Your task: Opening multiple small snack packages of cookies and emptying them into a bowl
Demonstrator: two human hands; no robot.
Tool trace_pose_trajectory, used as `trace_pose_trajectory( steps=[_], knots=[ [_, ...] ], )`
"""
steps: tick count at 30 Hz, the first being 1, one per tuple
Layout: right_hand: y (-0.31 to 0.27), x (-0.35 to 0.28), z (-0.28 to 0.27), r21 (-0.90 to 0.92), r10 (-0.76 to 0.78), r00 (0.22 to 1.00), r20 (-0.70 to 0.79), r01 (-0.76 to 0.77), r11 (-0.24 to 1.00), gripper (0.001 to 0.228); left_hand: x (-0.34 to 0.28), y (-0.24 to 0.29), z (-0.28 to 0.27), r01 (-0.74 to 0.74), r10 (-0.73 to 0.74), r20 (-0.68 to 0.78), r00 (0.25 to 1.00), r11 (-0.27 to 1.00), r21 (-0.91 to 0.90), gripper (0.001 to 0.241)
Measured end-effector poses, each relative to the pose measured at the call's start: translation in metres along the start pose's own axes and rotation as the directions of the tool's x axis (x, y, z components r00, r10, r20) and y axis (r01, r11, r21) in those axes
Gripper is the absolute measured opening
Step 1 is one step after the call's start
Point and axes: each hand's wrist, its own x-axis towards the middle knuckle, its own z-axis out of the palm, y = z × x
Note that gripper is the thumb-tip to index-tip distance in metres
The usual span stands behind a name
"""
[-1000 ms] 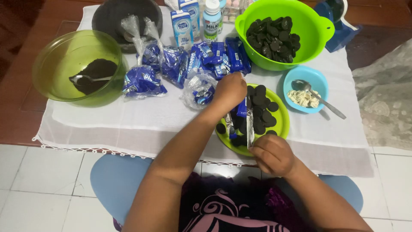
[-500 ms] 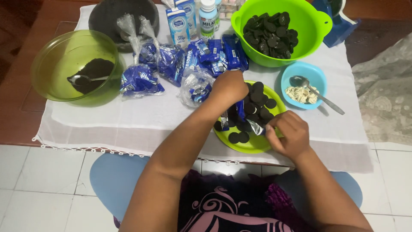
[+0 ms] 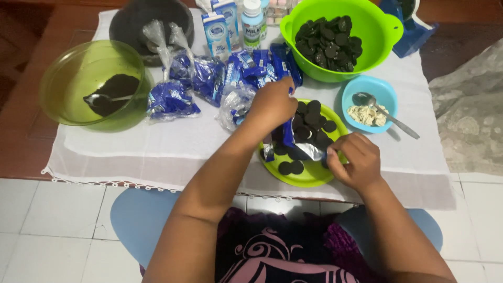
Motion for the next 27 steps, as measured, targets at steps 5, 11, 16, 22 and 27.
trace_pose_trajectory(
  steps=[5,11,16,22,27],
  knots=[
    [-0.008,0.013,0.0,0.049,0.076,0.997,0.02,-0.077,0.996,0.012,-0.026,-0.014,-0.002,-0.059,-0.019,-0.219,0.976,0.937,-0.344,0.029],
    [0.012,0.048,0.021,0.116,0.42,0.884,0.203,-0.448,0.886,0.028,-0.059,-0.023,-0.028,-0.107,-0.282,-0.342,0.896,0.611,-0.785,0.045],
    [0.025,0.111,0.053,-0.063,0.472,0.776,0.418,-0.494,0.867,0.033,-0.052,-0.057,-0.013,-0.234,-0.351,-0.408,0.843,0.443,-0.865,0.051],
    [0.099,0.096,0.127,-0.4,0.582,0.555,0.595,-0.423,0.813,0.045,-0.055,-0.059,-0.006,-0.198,-0.337,-0.356,0.872,0.423,-0.884,0.046],
    [0.103,0.086,0.128,-0.339,0.528,0.686,0.5,-0.406,0.849,0.035,-0.058,-0.054,-0.007,-0.121,-0.28,-0.312,0.908,0.539,-0.834,0.041]
  ],
)
